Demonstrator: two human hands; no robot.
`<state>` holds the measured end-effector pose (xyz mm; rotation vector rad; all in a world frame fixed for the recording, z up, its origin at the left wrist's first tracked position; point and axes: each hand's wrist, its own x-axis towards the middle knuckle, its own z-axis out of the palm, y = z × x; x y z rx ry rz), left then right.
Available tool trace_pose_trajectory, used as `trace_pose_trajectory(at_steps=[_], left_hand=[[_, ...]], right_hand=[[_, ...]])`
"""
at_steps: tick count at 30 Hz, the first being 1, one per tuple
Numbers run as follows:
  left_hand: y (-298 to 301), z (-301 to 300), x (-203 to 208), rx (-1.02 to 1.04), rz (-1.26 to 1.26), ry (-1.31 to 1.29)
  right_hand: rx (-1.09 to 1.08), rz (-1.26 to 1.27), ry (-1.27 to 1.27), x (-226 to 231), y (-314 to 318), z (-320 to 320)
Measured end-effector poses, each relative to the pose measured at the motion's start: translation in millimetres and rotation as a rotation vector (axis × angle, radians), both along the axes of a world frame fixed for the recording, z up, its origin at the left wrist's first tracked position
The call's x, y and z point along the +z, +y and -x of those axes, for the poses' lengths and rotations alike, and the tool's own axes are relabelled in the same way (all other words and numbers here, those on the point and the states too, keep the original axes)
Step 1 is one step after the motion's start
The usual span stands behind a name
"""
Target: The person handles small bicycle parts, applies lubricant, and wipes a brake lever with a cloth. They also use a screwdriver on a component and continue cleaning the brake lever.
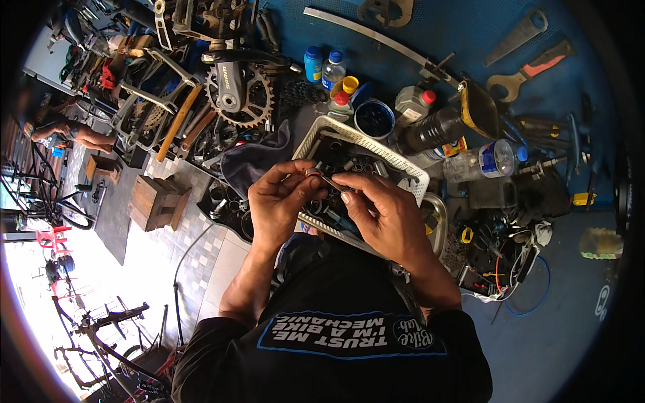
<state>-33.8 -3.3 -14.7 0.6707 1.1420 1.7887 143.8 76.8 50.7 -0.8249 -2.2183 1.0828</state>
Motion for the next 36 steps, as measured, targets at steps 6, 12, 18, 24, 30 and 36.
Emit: trace_pose_trajectory(at_steps=[6,12,18,24,30,36], left_hand=[[-3.7,0.8,7.6,-0.016,0.055,0.089],[-5.2,-0.2,10.0,0.008,0.054,0.129],[-6.8,-2.4,8.2,0.033,0.044,0.205],[-6.9,-5.3,4.5,0.057,0.025,0.159],[-7.7,-3.2,-5.4,0.075,-0.047,0.215],[-5.3,-3.4,1.9,0.075,0.003,0.140]], right_hand=[[-0.003,-0.051,-0.080,0.7,-1.6,1.0],[0.006,-0.083,-0.086,-0.1,-1.1,2.1],[0.018,-0.071,-0.110,0.0,0.6,3.2],[-0.011,-0.095,-0.110,0.8,-3.6,6.6],[0.030,-0.070,-0.073,-2.8,1.4,5.4],[-0.044,-0.148,-0.054,-12.4,-12.2,9.9]])
